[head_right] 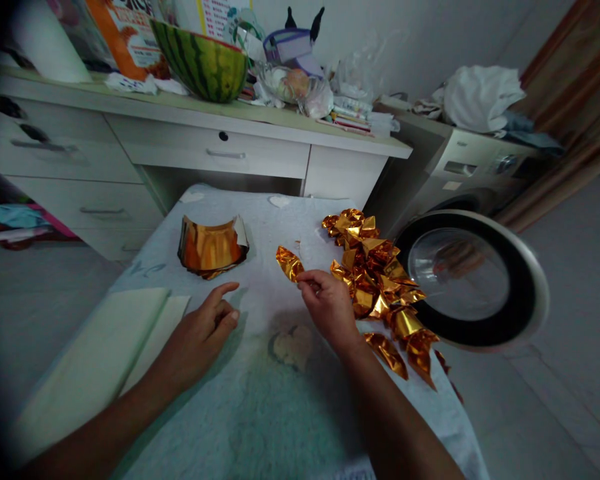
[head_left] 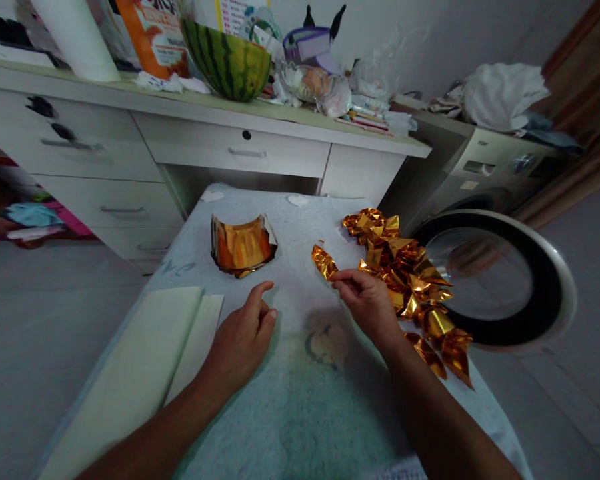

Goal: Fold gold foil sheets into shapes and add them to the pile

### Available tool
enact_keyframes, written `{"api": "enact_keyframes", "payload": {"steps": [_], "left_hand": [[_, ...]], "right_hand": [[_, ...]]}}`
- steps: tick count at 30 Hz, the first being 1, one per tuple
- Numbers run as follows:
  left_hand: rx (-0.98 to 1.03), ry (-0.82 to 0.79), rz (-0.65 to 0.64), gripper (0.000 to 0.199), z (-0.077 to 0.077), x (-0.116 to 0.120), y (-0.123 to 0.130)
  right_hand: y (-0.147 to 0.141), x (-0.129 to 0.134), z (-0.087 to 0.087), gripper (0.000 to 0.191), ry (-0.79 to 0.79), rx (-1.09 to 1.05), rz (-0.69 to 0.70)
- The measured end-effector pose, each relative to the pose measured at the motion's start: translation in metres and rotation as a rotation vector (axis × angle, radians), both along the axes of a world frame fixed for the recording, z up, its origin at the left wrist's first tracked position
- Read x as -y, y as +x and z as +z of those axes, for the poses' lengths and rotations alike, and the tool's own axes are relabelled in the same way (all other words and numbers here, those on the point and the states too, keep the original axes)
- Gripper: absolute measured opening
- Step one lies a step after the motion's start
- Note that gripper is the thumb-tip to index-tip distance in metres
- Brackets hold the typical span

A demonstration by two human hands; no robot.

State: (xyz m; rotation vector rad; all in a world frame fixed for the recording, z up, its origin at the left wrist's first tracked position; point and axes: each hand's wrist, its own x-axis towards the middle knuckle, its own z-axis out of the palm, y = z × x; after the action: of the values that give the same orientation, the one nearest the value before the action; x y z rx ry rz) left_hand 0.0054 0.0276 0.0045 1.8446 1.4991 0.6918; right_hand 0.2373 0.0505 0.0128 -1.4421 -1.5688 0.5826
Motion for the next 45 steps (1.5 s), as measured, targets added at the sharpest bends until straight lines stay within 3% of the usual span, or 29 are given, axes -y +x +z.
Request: {"api": "enact_keyframes", "payload": {"steps": [5, 9, 17, 22, 28, 33, 36, 39, 45], "left_hand": [[-0.029, -0.008, -0.022, 0.048, 0.002, 0.0, 0.002], [-0.037, -0.004, -0.044, 0.048, -0.001, 0.001, 0.001], [-0.067, 0.012, -0.056, 0.047, -0.003, 0.0, 0.0], [-0.091, 0.031, -0.07, 0.045, -0.004, 0.001, -0.001], [-0.118, 0.032, -0.09, 0.044, -0.007, 0.002, -0.002], [-0.135, 0.019, -0.102, 0.043, -0.005, 0.001, -0.001], [-0.134, 0.027, -0.099, 0.041, -0.003, 0.0, 0.0], [-0.135, 0.032, -0.109, 0.039, -0.003, 0.0, 0.0], [-0.131, 0.032, -0.123, 0.035, -0.008, 0.001, 0.0]], "right_hand": [[0.016, -0.008, 0.012, 0.022, -0.135, -0.428, -0.13], [0.025, -0.017, 0.024, 0.03, -0.084, -0.673, -0.214], [0.042, -0.044, 0.029, 0.035, 0.046, -0.867, -0.283], [0.041, -0.04, 0.029, 0.049, 0.004, -0.89, -0.219], [0.019, -0.022, 0.018, 0.026, -0.186, -0.73, -0.072], [-0.006, -0.018, -0.01, 0.02, -0.165, -0.529, -0.024], [-0.015, -0.014, -0.023, 0.017, -0.13, -0.254, 0.024], [-0.018, -0.012, -0.03, 0.019, -0.08, -0.04, 0.046], [-0.016, -0.013, -0.033, 0.022, -0.035, 0.149, 0.055]]}}
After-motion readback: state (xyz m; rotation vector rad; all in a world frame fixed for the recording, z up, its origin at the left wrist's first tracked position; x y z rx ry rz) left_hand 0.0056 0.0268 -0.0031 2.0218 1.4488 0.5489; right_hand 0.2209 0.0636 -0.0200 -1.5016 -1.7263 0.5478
